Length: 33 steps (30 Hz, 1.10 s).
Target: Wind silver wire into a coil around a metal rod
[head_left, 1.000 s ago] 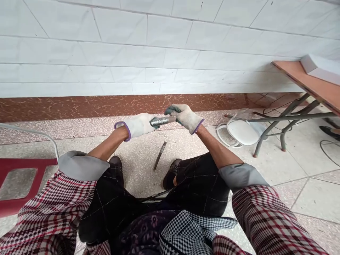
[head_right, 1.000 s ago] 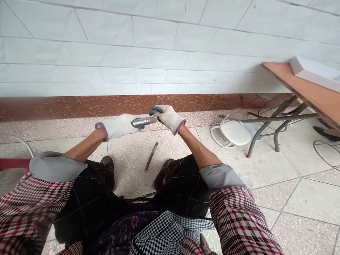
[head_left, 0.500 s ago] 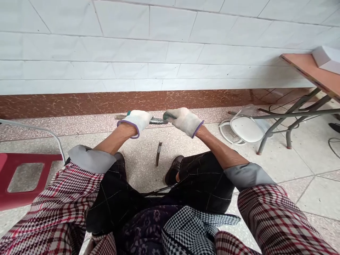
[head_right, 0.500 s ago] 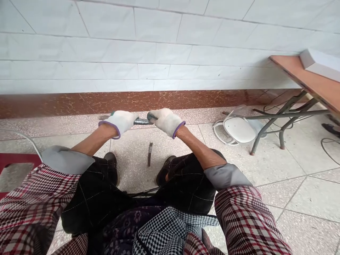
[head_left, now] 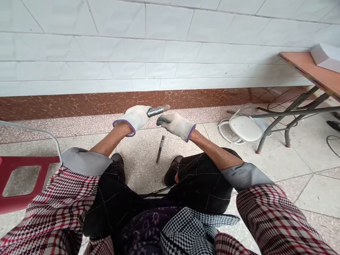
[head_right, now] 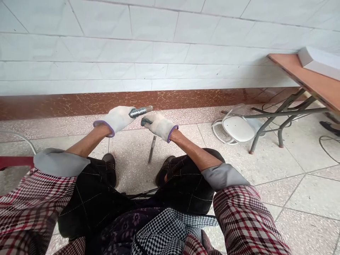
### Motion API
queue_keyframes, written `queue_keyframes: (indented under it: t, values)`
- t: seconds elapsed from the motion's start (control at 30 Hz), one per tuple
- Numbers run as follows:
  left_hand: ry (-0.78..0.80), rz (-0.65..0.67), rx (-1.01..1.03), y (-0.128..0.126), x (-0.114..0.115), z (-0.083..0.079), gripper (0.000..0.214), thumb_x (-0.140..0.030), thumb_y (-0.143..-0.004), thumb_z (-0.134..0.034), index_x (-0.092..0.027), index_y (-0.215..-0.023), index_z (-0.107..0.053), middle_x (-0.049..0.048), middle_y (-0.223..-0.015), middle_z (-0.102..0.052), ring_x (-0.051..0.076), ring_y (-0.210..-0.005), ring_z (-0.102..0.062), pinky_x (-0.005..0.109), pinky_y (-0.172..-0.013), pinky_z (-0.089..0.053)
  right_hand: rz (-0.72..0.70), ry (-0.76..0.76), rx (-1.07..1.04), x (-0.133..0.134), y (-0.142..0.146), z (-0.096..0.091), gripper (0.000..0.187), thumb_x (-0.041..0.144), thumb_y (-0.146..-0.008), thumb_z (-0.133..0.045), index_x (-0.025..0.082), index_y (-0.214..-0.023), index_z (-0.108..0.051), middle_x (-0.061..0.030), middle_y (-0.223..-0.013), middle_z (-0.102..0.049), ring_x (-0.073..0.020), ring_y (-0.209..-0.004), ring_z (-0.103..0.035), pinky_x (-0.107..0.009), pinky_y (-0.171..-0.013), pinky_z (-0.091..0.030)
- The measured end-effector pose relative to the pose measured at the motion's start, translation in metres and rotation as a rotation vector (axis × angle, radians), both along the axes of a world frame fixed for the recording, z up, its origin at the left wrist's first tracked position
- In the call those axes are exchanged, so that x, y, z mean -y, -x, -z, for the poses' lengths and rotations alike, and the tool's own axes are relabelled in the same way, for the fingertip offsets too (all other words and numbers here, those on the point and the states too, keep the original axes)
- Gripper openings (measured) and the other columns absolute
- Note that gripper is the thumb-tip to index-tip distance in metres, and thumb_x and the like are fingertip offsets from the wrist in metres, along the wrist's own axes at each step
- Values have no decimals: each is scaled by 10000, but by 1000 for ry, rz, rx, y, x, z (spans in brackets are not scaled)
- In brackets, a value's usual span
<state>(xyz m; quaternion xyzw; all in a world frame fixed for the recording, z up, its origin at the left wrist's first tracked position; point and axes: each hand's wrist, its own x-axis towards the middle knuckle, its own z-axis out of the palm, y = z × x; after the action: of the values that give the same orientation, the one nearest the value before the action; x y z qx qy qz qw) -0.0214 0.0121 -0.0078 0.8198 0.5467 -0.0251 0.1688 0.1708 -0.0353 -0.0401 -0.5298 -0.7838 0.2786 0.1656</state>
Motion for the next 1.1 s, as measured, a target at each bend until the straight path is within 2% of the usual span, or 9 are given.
queue_keyframes:
  t: [0.13,0.23,0.37,0.5,0.67,0.77,0.9,1.0,1.1]
  values:
    - [-69,93,-292,-2,-2,7,360,-162,-924,-500,-173,-1218,-707,177,-963,-736,333,-930,-712,427,-812,-516,-6,-26,136,7,-1,-15,204,235,-976,-571,193,-1020,-766,-51,-906,-741,-179,-777,-638,-296,-708,-434]
    - [-67,196,-384,-6,-4,13,389,-121,-917,-484,-162,-1227,-716,185,-928,-733,340,-933,-712,431,-813,-517,68,-58,119,1,-12,-27,224,227,-973,-565,187,-1028,-778,-43,-869,-729,-177,-761,-632,-307,-715,-441]
    - [-10,249,-219,-14,-2,10,370,-213,-942,-490,-227,-1221,-733,127,-847,-727,286,-829,-690,380,-752,-499,174,-46,-104,-14,-28,-31,218,127,-888,-551,144,-896,-768,-51,-888,-727,-160,-802,-631,-288,-753,-461]
    - [78,160,51,-13,5,-5,304,-330,-924,-566,-234,-1140,-757,78,-850,-721,226,-780,-651,325,-714,-469,222,34,-271,-19,-32,-18,181,166,-849,-558,130,-861,-735,-18,-742,-644,-119,-648,-516,-265,-609,-398]
    - [90,127,146,-10,7,-13,264,-283,-895,-592,-218,-1099,-745,60,-871,-713,186,-779,-626,282,-689,-437,207,31,-191,-18,-23,2,175,247,-863,-580,143,-838,-719,-10,-690,-599,-122,-604,-455,-273,-566,-349]
    - [46,118,123,-10,4,-10,251,-292,-928,-540,-198,-1057,-734,70,-865,-709,178,-742,-604,282,-659,-417,118,9,-84,-14,-15,8,196,275,-919,-584,155,-858,-727,-43,-806,-684,-150,-702,-551,-281,-661,-407]
    - [-15,74,-76,-7,-1,0,280,-265,-955,-483,-204,-1085,-723,101,-897,-718,218,-769,-644,316,-690,-445,12,5,52,-3,-5,6,186,209,-950,-559,188,-929,-742,-50,-946,-744,-165,-809,-625,-271,-729,-430]
    - [-38,87,-232,-6,-4,9,319,-194,-927,-510,-203,-1156,-731,146,-948,-729,287,-901,-690,377,-796,-495,-6,-10,159,-1,-6,-4,186,249,-962,-573,195,-956,-751,-39,-857,-729,-160,-708,-589,-285,-658,-405]
    - [19,87,-160,-9,-2,14,274,-187,-906,-576,-194,-1095,-774,154,-922,-734,318,-965,-691,420,-868,-503,66,-31,118,-7,-18,-15,209,243,-945,-565,190,-964,-766,-26,-803,-707,-150,-671,-561,-291,-630,-398]
